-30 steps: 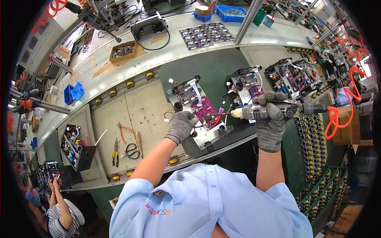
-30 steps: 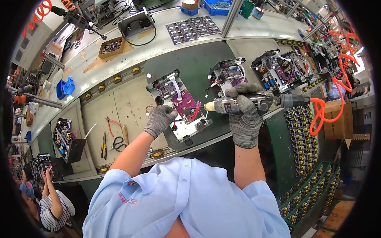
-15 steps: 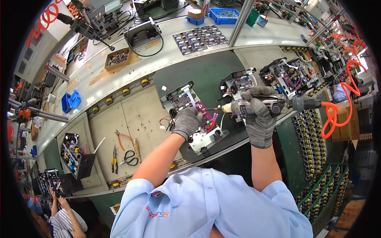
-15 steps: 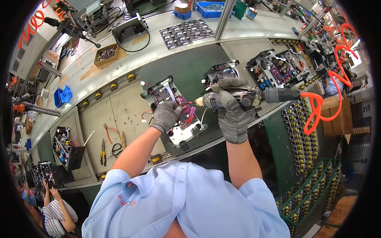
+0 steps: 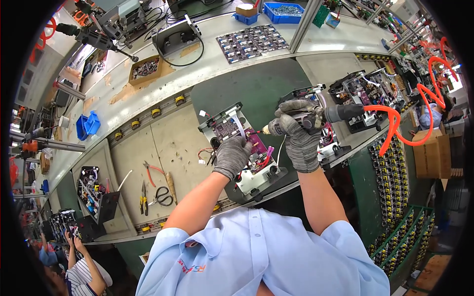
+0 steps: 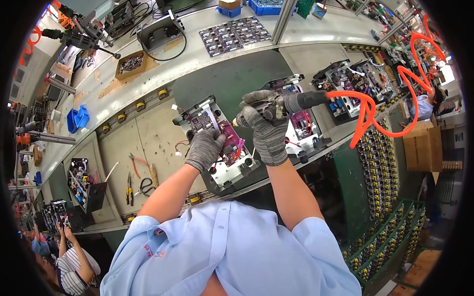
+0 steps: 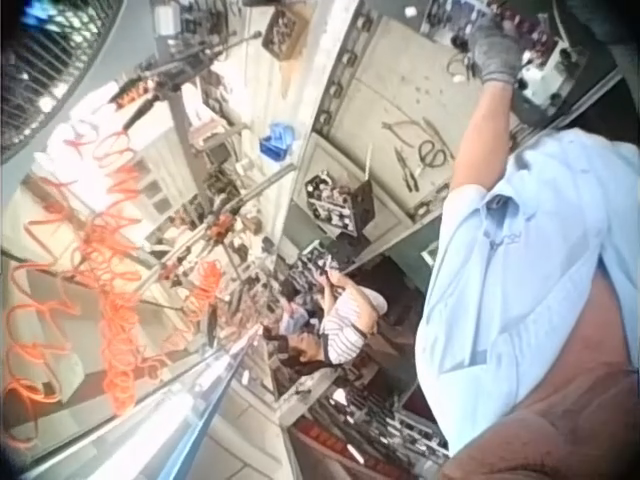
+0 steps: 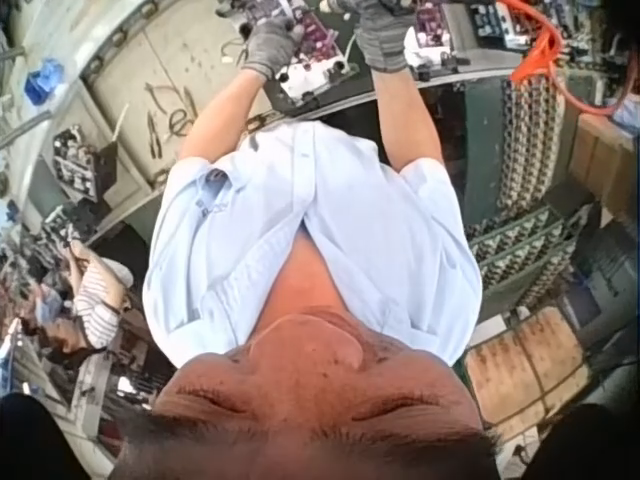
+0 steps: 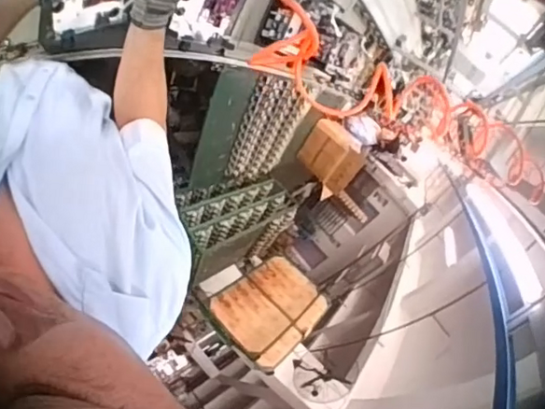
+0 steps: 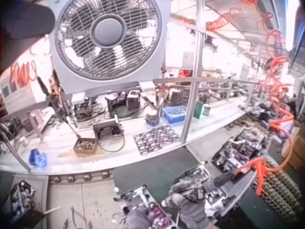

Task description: Assembling and soldering components onto electronic circuit boards at a factory production workstation.

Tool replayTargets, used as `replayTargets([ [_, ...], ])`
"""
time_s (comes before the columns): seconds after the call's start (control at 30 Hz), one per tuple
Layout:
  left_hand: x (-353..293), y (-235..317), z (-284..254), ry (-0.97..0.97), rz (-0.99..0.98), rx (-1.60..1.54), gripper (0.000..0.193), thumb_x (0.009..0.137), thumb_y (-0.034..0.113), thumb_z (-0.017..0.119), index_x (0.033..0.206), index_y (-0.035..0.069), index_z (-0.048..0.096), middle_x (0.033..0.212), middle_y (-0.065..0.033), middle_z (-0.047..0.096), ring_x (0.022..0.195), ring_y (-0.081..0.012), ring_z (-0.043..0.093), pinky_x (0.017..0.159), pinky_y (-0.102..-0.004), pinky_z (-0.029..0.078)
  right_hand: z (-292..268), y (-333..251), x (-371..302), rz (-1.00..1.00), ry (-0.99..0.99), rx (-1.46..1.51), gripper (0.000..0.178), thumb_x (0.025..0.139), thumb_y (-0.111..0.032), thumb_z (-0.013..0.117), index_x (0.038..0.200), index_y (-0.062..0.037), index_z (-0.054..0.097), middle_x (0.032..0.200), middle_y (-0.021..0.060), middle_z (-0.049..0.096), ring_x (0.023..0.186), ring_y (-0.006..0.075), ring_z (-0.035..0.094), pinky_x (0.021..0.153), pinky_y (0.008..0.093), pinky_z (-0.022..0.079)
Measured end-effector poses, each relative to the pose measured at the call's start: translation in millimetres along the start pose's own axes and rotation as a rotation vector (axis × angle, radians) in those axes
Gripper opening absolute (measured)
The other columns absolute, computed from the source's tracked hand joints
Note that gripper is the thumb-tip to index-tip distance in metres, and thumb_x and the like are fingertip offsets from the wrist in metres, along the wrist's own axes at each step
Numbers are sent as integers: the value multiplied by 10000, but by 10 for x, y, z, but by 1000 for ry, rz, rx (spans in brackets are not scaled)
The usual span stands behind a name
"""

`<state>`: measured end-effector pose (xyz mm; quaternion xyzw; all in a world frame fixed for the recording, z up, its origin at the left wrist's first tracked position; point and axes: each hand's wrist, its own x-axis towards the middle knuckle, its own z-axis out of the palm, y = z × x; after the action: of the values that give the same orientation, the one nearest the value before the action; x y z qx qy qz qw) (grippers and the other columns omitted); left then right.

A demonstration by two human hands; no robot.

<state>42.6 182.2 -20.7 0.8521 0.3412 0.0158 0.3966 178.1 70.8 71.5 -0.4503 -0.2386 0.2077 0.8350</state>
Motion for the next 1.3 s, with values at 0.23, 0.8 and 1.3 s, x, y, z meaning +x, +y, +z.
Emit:
replayTargets([
  [0.23,19,69,-15,18,-8,-5,297,912,281,607,907,7,723,725,-212,673,688,-340,676,720,-452,520,52,104,37,42,-62,-25,269,796,54,736,1032,-2,618,945,104,685,780,158,675,702,293,591],
  [0.8,191,-144,159,-117,-16,363,343,854,293,641,1020,0,707,1018,-232,690,977,-399,645,877,-465,496,368,367,137,-82,-314,-594,189,790,-197,641,952,-109,601,860,35,648,849,223,615,815,386,482],
  [1.3,2,-56,147,95,224,242,325,880,322,648,1012,26,671,984,-219,667,935,-406,638,838,-501,498,160,670,305,-844,-457,-1659,241,784,-193,532,1001,-109,594,1002,63,615,966,226,603,882,356,497],
])
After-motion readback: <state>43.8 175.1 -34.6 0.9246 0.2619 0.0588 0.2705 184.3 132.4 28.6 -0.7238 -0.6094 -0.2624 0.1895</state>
